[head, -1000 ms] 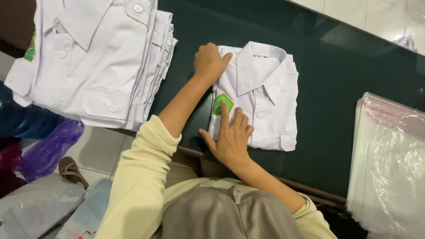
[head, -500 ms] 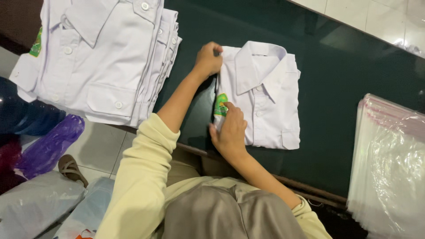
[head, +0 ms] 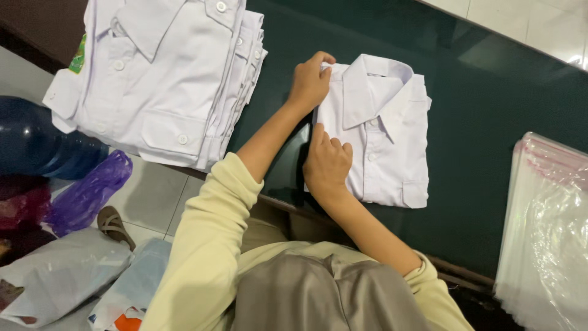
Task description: The person packages folded white shirts into clear plastic bags by hand at a table, handling them one at a time and smoothing them flat before placing each finished bag into a stack.
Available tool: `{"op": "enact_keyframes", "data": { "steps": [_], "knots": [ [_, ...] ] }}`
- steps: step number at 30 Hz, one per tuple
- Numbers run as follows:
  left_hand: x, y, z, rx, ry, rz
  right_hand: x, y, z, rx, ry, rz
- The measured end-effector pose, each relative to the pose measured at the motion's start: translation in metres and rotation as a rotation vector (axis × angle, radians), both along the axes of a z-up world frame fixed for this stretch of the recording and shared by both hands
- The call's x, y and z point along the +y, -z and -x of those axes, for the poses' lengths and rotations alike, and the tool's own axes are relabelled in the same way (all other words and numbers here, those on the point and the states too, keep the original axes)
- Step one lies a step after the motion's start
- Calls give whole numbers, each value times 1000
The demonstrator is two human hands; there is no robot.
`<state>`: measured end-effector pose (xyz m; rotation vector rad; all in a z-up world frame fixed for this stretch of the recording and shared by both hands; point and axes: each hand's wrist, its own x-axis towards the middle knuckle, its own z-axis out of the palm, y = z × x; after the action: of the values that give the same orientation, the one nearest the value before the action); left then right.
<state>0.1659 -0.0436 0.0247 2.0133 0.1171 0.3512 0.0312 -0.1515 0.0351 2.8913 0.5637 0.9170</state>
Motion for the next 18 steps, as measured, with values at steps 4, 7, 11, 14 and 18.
{"op": "enact_keyframes", "data": {
  "steps": [4,7,11,14,18],
  "knots": [
    [-4,6,-3,13,-15,24,12,11,-5,-213,-45,147],
    [-1,15,1,102,-31,-116,15,32,-6,-86,-203,211],
    [3,19,8,-106,12,-184,4,10,-2,144,-273,154],
    [0,23,8,-238,14,-471,-5,6,7,277,-323,-4],
    [-4,30,0,-281,-192,-773,-10,3,20,256,-385,129]
  ]
}}
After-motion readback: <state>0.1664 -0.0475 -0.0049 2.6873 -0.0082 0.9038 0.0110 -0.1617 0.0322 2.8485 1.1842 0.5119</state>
